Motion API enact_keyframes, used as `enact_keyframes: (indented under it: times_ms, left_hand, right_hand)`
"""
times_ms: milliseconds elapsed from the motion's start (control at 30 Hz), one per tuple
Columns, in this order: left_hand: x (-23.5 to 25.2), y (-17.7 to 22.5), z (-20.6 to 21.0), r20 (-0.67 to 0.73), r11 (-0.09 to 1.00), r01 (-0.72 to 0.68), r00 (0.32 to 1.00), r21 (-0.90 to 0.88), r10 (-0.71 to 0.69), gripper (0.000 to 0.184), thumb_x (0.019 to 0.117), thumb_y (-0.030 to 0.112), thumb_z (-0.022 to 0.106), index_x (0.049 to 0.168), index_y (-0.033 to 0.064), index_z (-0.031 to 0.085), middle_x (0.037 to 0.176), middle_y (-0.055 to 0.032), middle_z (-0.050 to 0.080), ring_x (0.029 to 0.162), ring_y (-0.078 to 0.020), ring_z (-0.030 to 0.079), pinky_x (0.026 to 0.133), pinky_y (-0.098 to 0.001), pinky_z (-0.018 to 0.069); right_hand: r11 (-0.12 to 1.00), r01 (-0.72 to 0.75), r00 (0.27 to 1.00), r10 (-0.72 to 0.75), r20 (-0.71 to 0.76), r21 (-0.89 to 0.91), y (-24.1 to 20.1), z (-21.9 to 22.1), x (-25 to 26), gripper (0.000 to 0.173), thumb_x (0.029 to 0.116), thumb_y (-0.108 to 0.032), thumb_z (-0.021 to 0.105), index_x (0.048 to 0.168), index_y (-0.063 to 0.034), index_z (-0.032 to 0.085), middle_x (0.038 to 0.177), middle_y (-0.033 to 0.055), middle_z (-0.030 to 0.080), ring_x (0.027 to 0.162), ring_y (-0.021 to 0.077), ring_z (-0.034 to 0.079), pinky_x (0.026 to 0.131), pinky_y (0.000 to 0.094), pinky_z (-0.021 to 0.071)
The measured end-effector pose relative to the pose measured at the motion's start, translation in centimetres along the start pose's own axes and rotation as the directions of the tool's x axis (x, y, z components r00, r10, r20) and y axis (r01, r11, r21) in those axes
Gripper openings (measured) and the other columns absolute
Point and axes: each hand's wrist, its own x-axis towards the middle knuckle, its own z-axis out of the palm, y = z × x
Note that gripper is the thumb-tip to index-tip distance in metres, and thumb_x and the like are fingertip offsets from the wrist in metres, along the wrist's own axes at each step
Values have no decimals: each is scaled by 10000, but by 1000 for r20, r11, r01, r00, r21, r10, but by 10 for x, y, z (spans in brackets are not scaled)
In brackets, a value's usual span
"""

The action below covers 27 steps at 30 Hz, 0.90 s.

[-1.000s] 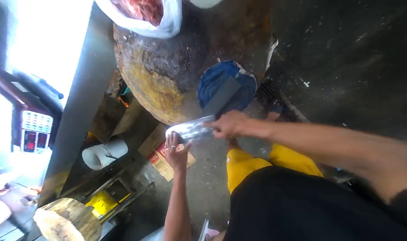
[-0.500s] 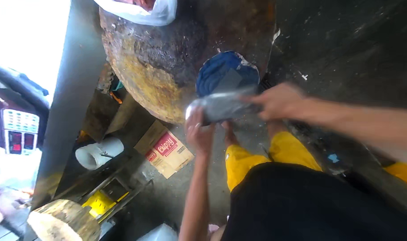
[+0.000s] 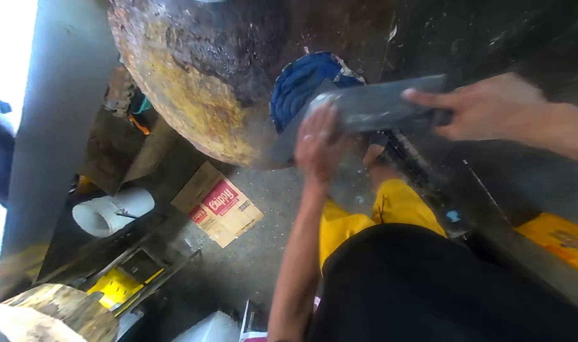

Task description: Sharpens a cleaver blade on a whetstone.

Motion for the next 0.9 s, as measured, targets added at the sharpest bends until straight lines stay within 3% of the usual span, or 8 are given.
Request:
enact_keyframes:
  times_ms: [133,200,300,433,500,733,800,900]
  left_hand:
    - [-98,-105,-129,-31,935,251,967,252,-251,548,793,312,879,1275,106,717,1382,-78,663,1327,-236,602,1133,-458,490]
    - [-107,-114,-148,-66,897,309,950,316,-305,551,782,332,879,1246,76,729,1361,-114,674,1316,-270,612,1123,-476,484]
    - [-63,-57,-96,-37,956,231,973,179,-228,534,771,267,882,1217,17,727,1342,-177,672,1306,-332,609,1147,-496,452]
    - [17,34,35,-62,1000,16,998,-9,-16,538,707,241,909,1200,85,761,1315,-109,702,1292,-267,624,1150,-432,454]
    - [42,45,56,-46,998,-45,998,-48,43,552,734,262,903,1240,105,749,1344,-77,691,1315,-235,610,1163,-415,433]
    - [-105,-110,-141,-33,916,305,951,262,-307,554,795,293,880,1288,105,711,1400,-89,651,1338,-249,593,1134,-474,481]
    - [-105,-107,-145,-66,894,350,936,280,-345,580,765,265,894,1279,70,712,1395,-128,649,1349,-282,583,1148,-486,454]
    - [-49,-50,-72,-82,957,247,968,153,-236,558,728,209,894,1220,3,728,1345,-208,662,1305,-362,603,1139,-508,452]
  right_hand:
    - [929,349,926,-362,111,125,-155,31,76,921,834,-292,731,1564,-583,250,909,188,712,810,438,676,660,656,507]
    - [881,451,882,-464,77,146,-181,38,88,919,852,-258,749,1579,-543,264,892,163,706,817,408,677,700,619,514]
    - [917,364,929,-370,9,164,-107,40,55,894,867,-275,722,1578,-555,258,933,149,733,806,407,691,677,628,521]
    - [999,10,997,-7,-83,42,50,19,-18,894,902,-304,731,1570,-599,214,930,227,729,765,507,674,596,701,483]
    - [998,-63,991,62,-122,-7,78,10,-20,886,890,-315,721,1578,-577,229,942,276,713,790,555,662,600,726,468]
    - [900,417,896,-430,109,127,-171,33,84,932,840,-268,739,1577,-559,249,898,177,714,813,421,679,693,637,512]
    - [866,477,867,-492,83,150,-180,40,85,941,846,-242,743,1586,-542,244,903,152,712,834,395,678,745,609,513]
    - [931,324,943,-332,24,169,-89,33,58,917,849,-310,747,1573,-572,248,936,167,733,825,430,689,695,664,510]
